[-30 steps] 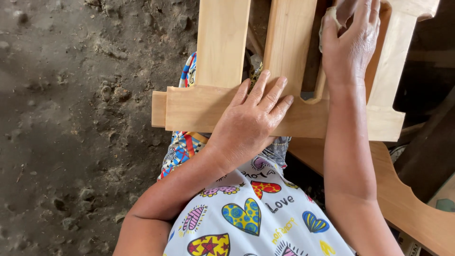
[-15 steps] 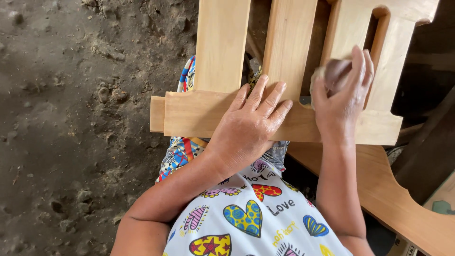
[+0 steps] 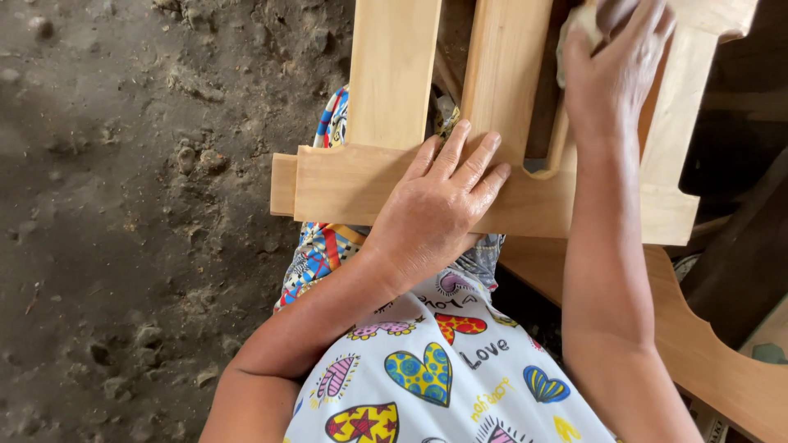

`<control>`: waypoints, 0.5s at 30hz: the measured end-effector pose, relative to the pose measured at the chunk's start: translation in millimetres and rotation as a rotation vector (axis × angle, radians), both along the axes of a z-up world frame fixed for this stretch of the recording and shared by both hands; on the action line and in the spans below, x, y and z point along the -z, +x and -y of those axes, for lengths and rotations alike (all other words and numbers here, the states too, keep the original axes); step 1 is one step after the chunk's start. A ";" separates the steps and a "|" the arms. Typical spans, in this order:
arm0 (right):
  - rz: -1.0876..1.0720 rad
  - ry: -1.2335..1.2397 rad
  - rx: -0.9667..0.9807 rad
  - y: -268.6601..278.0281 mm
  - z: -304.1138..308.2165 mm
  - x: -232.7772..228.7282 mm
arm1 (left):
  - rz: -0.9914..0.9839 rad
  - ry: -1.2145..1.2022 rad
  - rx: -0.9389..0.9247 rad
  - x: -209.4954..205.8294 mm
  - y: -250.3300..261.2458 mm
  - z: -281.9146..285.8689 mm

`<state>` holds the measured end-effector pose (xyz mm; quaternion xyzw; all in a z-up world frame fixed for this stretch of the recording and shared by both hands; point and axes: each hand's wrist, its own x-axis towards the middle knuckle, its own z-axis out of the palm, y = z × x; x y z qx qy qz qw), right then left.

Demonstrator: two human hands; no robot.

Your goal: Sanding a wooden furniture component with sandpaper to smooth the surface.

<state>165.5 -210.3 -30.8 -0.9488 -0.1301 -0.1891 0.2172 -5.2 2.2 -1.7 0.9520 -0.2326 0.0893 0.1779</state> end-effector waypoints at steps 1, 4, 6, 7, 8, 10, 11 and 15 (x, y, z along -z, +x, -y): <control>-0.130 0.049 0.019 -9.5 -0.2 -6.7 | 0.007 -0.010 -0.002 1.4 0.7 0.8; -0.224 0.053 -0.009 -65.3 0.3 -20.5 | -0.012 0.004 0.002 0.4 2.5 0.9; -0.268 0.060 0.024 -97.8 0.2 -29.2 | -0.005 -0.005 -0.002 0.8 1.4 -0.6; -0.311 0.068 0.060 -113.6 1.5 -34.6 | 0.002 -0.012 -0.002 -0.1 2.0 -0.2; -0.310 0.068 0.062 -112.0 3.1 -31.5 | 0.003 -0.012 0.000 -1.8 5.2 -0.8; -0.291 0.188 0.042 -117.3 8.2 -23.6 | 0.014 0.002 0.000 -3.2 4.9 -0.6; -0.293 0.190 0.046 -109.6 6.0 -24.1 | 0.012 0.004 0.003 -2.9 5.9 -0.6; -0.232 0.046 0.064 -64.4 7.4 -12.3 | -0.006 0.053 0.020 -2.4 7.2 0.9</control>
